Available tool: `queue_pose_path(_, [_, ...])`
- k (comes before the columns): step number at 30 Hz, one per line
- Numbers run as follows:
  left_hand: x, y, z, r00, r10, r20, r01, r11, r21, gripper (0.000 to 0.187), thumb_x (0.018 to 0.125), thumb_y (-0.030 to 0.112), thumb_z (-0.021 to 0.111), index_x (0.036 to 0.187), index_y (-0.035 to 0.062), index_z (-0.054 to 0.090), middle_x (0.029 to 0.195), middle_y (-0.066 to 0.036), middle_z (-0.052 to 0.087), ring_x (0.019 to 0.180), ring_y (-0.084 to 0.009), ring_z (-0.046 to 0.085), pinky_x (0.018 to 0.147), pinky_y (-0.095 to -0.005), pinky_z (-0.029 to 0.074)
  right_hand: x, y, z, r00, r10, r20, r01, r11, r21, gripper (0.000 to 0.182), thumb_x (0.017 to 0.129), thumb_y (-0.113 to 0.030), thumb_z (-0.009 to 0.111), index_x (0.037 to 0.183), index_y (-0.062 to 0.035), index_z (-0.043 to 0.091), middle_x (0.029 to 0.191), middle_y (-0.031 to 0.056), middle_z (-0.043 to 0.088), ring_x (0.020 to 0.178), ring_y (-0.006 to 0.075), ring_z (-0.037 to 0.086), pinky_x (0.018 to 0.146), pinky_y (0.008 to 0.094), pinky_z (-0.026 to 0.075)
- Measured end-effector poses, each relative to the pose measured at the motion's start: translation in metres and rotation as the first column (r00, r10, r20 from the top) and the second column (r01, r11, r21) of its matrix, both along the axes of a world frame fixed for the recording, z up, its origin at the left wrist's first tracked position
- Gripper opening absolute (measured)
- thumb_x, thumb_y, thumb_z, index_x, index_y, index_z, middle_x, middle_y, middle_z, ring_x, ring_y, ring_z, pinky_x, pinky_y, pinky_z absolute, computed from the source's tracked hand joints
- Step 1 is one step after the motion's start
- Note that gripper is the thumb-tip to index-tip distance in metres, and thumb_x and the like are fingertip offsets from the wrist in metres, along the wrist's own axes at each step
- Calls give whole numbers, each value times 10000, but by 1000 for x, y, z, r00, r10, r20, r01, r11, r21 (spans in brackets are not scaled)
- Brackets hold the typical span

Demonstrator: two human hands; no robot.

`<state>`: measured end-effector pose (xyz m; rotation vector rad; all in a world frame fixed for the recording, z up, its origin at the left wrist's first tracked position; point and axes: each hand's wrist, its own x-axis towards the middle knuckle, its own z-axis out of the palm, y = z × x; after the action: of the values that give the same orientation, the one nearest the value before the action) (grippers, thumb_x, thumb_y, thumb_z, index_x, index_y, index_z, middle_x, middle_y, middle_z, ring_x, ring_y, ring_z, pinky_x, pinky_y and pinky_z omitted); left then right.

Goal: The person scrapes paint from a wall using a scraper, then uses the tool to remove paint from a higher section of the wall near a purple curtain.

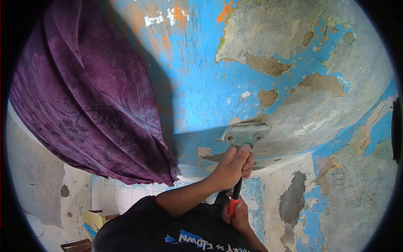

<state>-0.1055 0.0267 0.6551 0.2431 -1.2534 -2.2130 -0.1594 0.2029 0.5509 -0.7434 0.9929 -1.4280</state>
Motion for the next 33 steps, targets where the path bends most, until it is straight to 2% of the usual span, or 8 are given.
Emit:
queue_pose_path(4, [-1,0,0,1000,20,3,-20,1000,6,522,1059,438,343,676,84,345,585,15,336,498,-90,344,477,-264,316,-2,1,2,999,25,-38,-25,1000,3,568,1018,-527,356,1341,-60,382,586,54,429,419,118,385,410,248,320])
queue_pose_path(8, [-2,0,-1,1000,23,-10,-23,1000,-12,525,1057,444,344,676,84,345,581,13,335,492,-90,345,475,-264,324,-4,3,5,1000,27,-12,-26,999,34,565,1022,-514,357,1343,-50,391,602,51,438,433,115,385,419,249,325])
queue_pose_path(10, [-1,-2,-1,1000,1,21,0,999,-41,557,1044,505,316,675,89,343,585,10,333,502,-96,354,499,-268,339,-1,2,7,999,20,48,-22,999,42,553,1028,-490,363,1340,-36,412,620,42,446,460,106,397,431,250,337])
queue_pose_path(20, [0,-2,0,998,7,59,-2,997,-78,613,1018,584,303,650,95,342,581,9,336,515,-96,370,514,-272,356,-2,2,7,999,7,35,-9,998,61,570,1026,-498,361,1360,-39,408,623,45,440,459,110,397,433,251,339])
queue_pose_path(23, [-2,1,-1,995,60,77,-57,997,-44,615,1020,583,294,654,92,348,590,8,343,517,-96,369,514,-273,356,-1,4,7,1000,-9,27,7,997,71,573,1024,-499,368,1360,-37,411,622,46,442,459,111,399,432,252,343])
queue_pose_path(26, [-1,-5,1,999,-13,35,16,996,-89,607,1027,568,291,662,86,351,605,5,352,520,-96,371,513,-274,353,-4,1,8,1000,-11,17,10,999,51,582,1022,-501,374,1360,-29,413,623,49,446,457,112,401,428,253,346])
queue_pose_path(29, [-6,-1,-2,999,44,-19,-43,999,18,505,1061,418,332,688,80,367,574,6,360,491,-93,366,483,-266,348,-7,2,3,1000,-12,0,12,999,34,591,1021,-503,377,1359,-20,413,626,53,453,450,110,399,423,252,345])
queue_pose_path(33, [-4,-4,-4,999,16,-32,-18,999,-44,495,1064,405,330,696,76,369,590,5,369,495,-94,373,489,-266,348,-6,2,3,1000,-11,29,11,1000,19,596,1019,-505,385,1361,-19,414,624,54,459,442,108,396,416,248,340])
